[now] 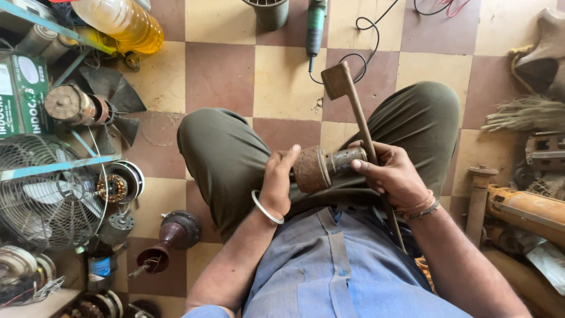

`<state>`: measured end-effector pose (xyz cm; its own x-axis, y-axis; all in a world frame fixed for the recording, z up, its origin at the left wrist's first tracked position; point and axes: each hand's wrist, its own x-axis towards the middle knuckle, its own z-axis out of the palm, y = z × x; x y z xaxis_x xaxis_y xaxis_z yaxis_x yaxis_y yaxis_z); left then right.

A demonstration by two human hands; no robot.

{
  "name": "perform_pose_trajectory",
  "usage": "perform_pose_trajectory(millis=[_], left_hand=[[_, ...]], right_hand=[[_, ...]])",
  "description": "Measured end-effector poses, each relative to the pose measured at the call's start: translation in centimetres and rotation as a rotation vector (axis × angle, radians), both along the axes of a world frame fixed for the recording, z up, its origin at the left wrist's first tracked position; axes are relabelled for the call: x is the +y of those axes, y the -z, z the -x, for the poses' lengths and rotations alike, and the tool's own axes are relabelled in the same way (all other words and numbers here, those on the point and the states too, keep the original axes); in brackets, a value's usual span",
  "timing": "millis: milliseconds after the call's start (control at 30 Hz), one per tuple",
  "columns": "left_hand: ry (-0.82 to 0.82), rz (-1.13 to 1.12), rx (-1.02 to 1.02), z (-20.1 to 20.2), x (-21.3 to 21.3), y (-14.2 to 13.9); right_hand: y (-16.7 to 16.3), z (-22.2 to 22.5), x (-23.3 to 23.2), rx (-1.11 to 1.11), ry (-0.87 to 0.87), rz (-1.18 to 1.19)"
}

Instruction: The person sits on the floor and uses a hammer to repeatedly strike a cylindrical metal part, then switches to an angle grinder to smooth the surface. The person rotates the part to work on different areas.

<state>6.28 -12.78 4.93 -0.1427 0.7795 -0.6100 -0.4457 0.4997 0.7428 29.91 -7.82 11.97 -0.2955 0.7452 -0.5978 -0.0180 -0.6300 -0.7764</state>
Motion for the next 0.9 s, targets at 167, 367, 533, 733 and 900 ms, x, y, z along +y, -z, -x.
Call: perform_pose_trajectory(millis=[167,367,533,733,900], left_hand=[[0.067,-0.175,-0.391,-1.5,-0.4,-1.1],[-0.057,-0.026,-0.689,-2.8,-0.2,1.5],[-0.200,-0.017,-0.529,-1.2,-0.3,4.4],[-0.204,0.004,-0.596,0.0,0.1,5.9],[-0.230,-0.048,-0.612,0.2,0.1,6.2]], right_hand=[[-0.3,-0.9,0.1,-0.009,-0.030,-0.037],[0.0,0.9,-1.0,-0.389,0.001,-0.366],[-0.6,0.6,-4.0,-0.519,-0.082,-0.513],[0.1,1.3,-7.1,-0.338,-0.182,-0.427],[0.5,2.0,-8.0,-0.510,-0.279,-0.425]])
